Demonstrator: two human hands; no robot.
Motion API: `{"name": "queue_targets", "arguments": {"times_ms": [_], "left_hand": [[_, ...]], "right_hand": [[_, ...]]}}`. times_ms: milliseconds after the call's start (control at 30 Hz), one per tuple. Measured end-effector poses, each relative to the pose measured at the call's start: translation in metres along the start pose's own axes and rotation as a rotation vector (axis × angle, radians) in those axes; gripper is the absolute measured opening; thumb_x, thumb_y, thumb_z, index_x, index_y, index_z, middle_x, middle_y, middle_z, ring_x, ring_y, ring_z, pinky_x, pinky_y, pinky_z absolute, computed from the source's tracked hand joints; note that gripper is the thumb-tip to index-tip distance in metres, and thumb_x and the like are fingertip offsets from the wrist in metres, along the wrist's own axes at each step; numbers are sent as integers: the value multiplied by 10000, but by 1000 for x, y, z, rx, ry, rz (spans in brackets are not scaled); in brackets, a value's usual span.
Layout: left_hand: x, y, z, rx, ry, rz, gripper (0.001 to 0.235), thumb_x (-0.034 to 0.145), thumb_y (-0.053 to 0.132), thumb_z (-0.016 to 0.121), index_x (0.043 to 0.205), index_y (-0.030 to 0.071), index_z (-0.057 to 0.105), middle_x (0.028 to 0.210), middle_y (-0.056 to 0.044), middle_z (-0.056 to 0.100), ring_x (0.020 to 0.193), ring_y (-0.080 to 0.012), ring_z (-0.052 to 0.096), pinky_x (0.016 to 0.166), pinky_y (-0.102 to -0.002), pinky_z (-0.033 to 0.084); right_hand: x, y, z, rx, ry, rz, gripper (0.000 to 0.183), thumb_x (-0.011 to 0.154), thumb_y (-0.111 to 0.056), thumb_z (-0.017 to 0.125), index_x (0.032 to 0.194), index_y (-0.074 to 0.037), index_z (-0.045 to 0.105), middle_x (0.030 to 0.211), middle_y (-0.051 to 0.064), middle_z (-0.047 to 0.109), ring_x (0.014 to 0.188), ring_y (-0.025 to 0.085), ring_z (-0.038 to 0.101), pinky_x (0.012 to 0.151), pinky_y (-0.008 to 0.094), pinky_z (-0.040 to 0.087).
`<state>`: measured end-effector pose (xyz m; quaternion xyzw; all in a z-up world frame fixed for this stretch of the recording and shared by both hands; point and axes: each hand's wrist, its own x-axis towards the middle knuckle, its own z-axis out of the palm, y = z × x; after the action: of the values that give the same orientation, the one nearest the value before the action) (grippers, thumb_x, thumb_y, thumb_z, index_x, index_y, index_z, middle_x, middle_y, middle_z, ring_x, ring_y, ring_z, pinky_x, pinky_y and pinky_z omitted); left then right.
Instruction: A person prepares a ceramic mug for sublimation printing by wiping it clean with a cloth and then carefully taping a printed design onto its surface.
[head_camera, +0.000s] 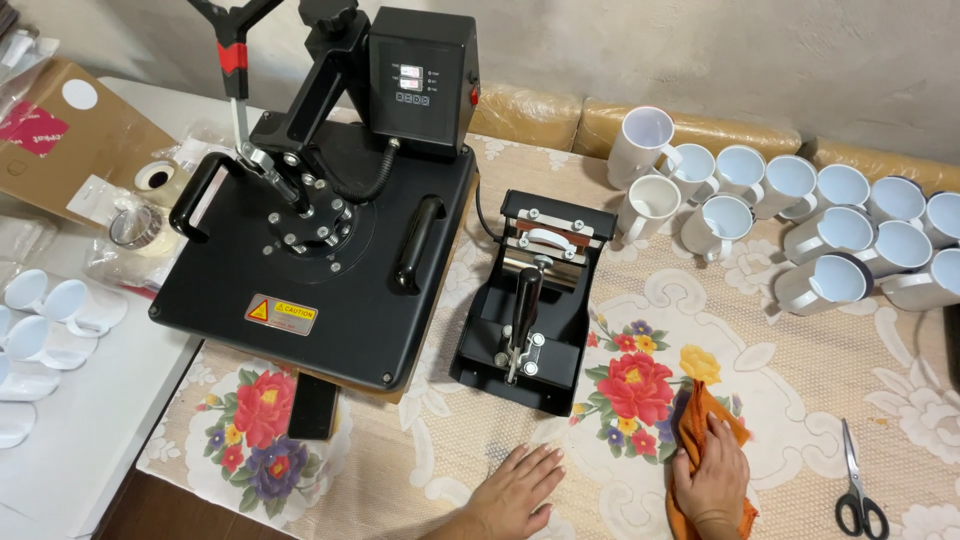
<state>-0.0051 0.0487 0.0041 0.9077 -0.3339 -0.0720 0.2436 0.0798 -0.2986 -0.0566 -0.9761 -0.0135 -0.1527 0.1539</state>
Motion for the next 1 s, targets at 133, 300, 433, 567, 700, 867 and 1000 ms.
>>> {"name": "queue_targets", "arguments": {"times_ms": [133, 300, 433, 567, 700, 867, 1000], "left_hand": [[3, 1, 1, 53, -14, -10, 597, 1002, 330, 403, 1502, 4, 428, 1615, -204, 326, 1509, -342, 239, 1220, -522, 87], [0, 3, 4, 73, -26, -19, 592, 1023, 341, 367, 1511, 9, 407, 1612, -206, 318, 1508, -344, 229, 1218, -520, 84], [2, 3, 6, 75, -65, -39, 593, 1031, 352, 351, 1524, 23, 375, 1627, -190, 281, 1511, -331, 204, 1217, -513, 70], [0, 4, 6, 74, -34, -26, 585, 1026, 334, 389, 1517, 17, 390, 1621, -189, 292, 1505, -331, 218, 1215, -506, 77], [-3, 6, 7, 78, 79, 23, 553, 984, 283, 491, 1460, 2, 474, 1581, -193, 373, 1474, -339, 292, 1194, -512, 140], [1, -21, 40, 126, 218, 126, 574, 910, 244, 588, 1428, 7, 519, 1555, -189, 424, 1440, -346, 365, 1163, -512, 239], [-3, -60, 98, 347, 178, 154, 579, 1108, 503, 338, 1438, 60, 514, 1571, -160, 418, 1450, -322, 363, 1119, -509, 256]], "right_hand": [[1, 0, -1, 18, 10, -9, 686, 825, -336, 543, 1433, -18, 533, 1506, 114, 549, 1427, 317, 482, 1173, 452, 368], [0, -1, -3, 41, -36, 17, 668, 834, -350, 522, 1409, -10, 535, 1504, 132, 538, 1415, 335, 472, 1177, 471, 355], [2, -1, -5, 41, -68, 34, 663, 849, -368, 507, 1409, -13, 528, 1506, 130, 529, 1414, 321, 463, 1175, 467, 343], [3, -5, -8, 59, -53, 32, 652, 848, -349, 518, 1404, -9, 528, 1512, 126, 523, 1420, 318, 457, 1165, 472, 350], [0, -3, -6, 76, -25, 1, 659, 830, -344, 528, 1403, -18, 519, 1486, 139, 536, 1400, 341, 473, 1137, 486, 372], [2, -1, -5, 70, 13, -9, 608, 822, -347, 562, 1360, -64, 545, 1520, 90, 517, 1420, 313, 462, 1160, 473, 350], [2, -4, -10, 111, -43, 11, 459, 890, -363, 552, 1241, -72, 598, 1528, 68, 512, 1460, 292, 425, 1164, 464, 346]]}}
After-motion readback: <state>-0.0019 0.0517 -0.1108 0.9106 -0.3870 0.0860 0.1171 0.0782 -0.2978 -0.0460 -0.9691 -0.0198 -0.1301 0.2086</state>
